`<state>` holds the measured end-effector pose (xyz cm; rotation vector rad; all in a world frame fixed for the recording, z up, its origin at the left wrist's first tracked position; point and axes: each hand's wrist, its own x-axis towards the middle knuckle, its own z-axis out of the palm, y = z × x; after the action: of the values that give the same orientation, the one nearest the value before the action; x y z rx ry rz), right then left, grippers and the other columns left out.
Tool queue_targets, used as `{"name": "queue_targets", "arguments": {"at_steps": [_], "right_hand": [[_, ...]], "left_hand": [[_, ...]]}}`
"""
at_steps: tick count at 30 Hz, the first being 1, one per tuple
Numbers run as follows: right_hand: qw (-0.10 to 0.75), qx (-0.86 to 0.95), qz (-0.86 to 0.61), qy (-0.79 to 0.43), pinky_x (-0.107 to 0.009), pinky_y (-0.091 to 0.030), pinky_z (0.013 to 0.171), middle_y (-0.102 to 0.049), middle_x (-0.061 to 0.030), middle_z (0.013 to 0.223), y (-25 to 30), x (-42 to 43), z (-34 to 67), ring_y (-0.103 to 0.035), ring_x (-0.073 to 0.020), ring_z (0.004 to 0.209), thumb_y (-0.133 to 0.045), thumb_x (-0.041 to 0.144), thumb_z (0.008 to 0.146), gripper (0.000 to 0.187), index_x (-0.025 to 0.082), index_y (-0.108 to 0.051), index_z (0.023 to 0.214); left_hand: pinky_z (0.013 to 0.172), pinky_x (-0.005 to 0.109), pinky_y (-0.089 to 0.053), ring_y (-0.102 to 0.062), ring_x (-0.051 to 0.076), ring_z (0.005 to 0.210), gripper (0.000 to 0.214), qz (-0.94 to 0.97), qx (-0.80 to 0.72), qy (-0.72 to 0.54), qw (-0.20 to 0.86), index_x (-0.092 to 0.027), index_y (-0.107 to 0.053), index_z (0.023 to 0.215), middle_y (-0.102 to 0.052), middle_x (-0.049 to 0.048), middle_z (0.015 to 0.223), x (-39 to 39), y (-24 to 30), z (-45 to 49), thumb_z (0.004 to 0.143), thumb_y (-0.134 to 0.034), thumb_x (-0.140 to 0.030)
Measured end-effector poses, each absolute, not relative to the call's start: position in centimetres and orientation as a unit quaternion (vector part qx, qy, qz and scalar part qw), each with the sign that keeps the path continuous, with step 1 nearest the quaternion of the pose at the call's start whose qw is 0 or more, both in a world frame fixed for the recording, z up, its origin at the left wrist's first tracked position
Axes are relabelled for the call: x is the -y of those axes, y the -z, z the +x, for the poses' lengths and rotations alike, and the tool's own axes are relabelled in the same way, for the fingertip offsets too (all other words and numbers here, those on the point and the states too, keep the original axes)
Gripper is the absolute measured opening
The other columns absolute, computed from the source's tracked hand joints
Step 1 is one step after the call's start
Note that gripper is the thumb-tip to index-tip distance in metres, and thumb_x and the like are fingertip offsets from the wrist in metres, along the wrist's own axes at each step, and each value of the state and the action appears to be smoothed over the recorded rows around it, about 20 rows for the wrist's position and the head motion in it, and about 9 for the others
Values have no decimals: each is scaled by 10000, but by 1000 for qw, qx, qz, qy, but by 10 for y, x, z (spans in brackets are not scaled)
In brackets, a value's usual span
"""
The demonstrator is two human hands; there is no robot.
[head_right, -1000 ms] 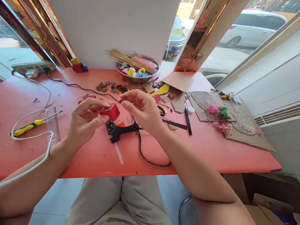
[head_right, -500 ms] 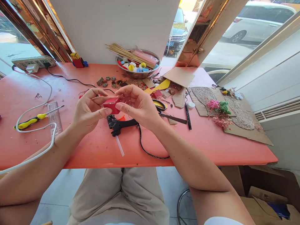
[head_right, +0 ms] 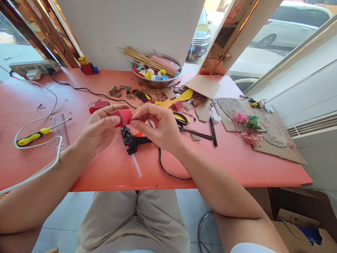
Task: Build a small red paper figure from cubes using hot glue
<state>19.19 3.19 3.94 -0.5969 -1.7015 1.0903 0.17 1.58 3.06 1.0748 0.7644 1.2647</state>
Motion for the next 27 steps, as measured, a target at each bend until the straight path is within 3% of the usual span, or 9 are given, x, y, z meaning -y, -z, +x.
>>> {"name": "queue_targets", "arguments": {"at_steps": [5,11,15,22,27], "right_hand": [[509,721,-246,-400,-315,-597,728,-740,-1,852,-35,-31,191,-681,-142,751,-905,480,862,325,241,-689,818],[519,761,-231,-313,-411,-612,963,-785,-58,1133,-31,-30,193,-745,-230,1120,-849,474,918,286,264,-682,1016],[539,742,-206,-342,-451,-624,1023,-792,-63,1147,-27,-26,190,-766,-236,1125,-795,481,965,263,293,-632,1051],[531,718,-250,-375,-493,-629,1064,-795,-79,1141,-32,-19,187,-774,-270,1113,-852,582,886,373,311,-627,1011],[540,726,-238,-354,-473,-609,1078,-814,-74,1103,-30,-18,187,-784,-260,1126,-799,547,948,292,301,-652,1003]], "left_hand": [[873,331,-600,-784,215,893,399,455,-321,-548,625,-210,-809,966,-826,28,857,-16,-31,2,631,-987,-333],[789,314,-603,-756,193,824,537,448,-310,-518,659,-185,-786,1024,-815,44,900,-16,-29,-1,624,-1020,-455],[774,314,-613,-759,197,817,561,450,-303,-519,660,-213,-796,1004,-811,41,905,-16,-29,-1,589,-1043,-498],[868,360,-629,-782,239,939,552,460,-304,-529,645,-222,-799,1025,-811,62,968,-15,-26,0,616,-1034,-508],[888,379,-636,-782,242,934,541,459,-309,-529,643,-233,-801,1020,-807,50,950,-14,-27,0,617,-1037,-507]]}}
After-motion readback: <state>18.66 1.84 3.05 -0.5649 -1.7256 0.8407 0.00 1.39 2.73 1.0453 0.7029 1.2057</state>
